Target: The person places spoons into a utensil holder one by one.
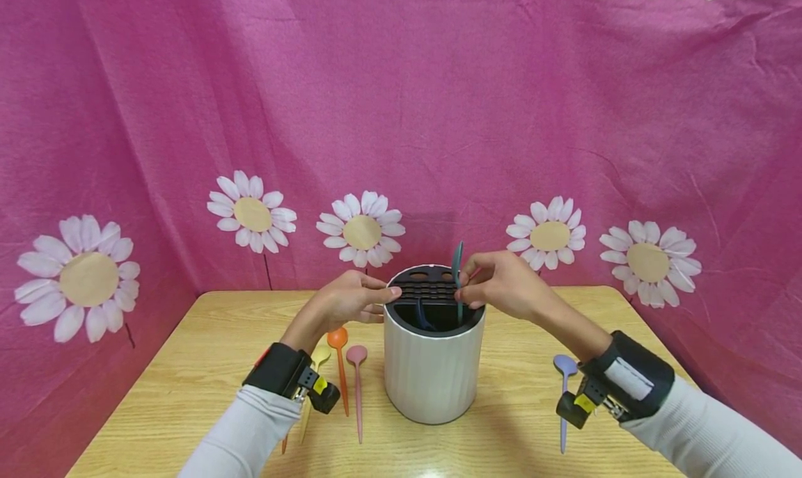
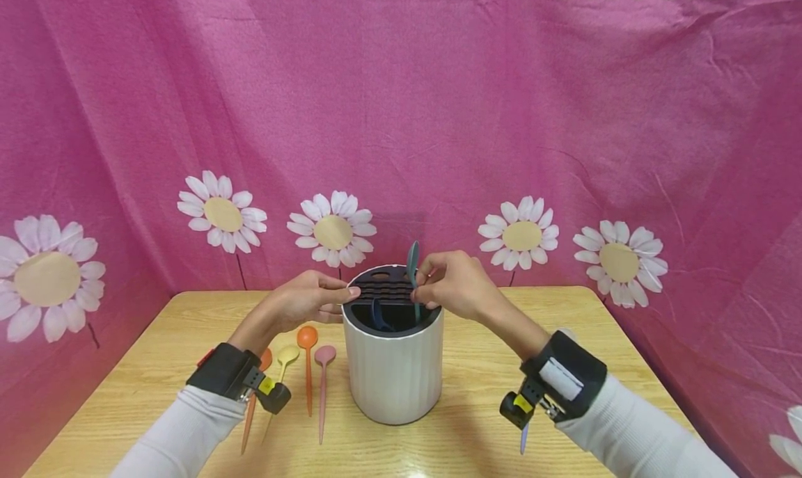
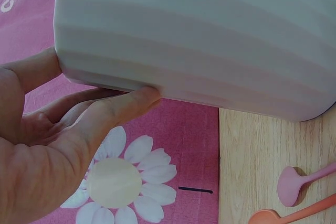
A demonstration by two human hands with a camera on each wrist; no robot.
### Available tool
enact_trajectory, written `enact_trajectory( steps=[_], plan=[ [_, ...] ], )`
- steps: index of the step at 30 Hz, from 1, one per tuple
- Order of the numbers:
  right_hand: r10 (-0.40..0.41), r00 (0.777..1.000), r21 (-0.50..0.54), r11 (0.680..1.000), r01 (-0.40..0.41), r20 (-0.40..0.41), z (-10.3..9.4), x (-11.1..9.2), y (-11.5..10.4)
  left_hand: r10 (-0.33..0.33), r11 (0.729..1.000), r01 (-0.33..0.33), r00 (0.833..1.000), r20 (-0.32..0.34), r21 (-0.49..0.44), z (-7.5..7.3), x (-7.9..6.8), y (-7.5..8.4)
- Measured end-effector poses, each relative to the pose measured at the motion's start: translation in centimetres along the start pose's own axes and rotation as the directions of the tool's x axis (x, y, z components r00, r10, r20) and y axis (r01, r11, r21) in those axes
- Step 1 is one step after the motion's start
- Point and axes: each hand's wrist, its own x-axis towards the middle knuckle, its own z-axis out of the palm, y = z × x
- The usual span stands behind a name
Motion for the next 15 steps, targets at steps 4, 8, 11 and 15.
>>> enact_trajectory(
  steps=[4, 8, 11, 15],
  plan=[
    [-0.001, 1.000, -0.005, 1.000, 0.001, -0.001, 0.02, 0.01, 0.01, -0.002, 1.000, 0.002, 1.000, 0.002, -0.003, -0.04, -0.01, 0.00],
    [0.003, 1.000, 0.003, 1.000, -0.003, 0.003, 0.06, 0.03, 0.04, -0.011, 1.000, 0.011, 1.000, 0.002, -0.008, -0.03, -0.12, 0.05],
    [0.002, 1.000, 0.008, 1.000, -0.002, 0.005, 0.07, 0.03, 0.08, -0.008, 1.000, 0.008, 1.000, 0.006, -0.005, -0.05, -0.16, 0.09],
    [-0.004, 1.000, 0.007, 1.000, 0.004, 0.004, 0.06, 0.01, 0.11, -0.005, 1.000, 0.005, 1.000, 0.009, -0.001, -0.04, -0.16, 0.12]
  ],
)
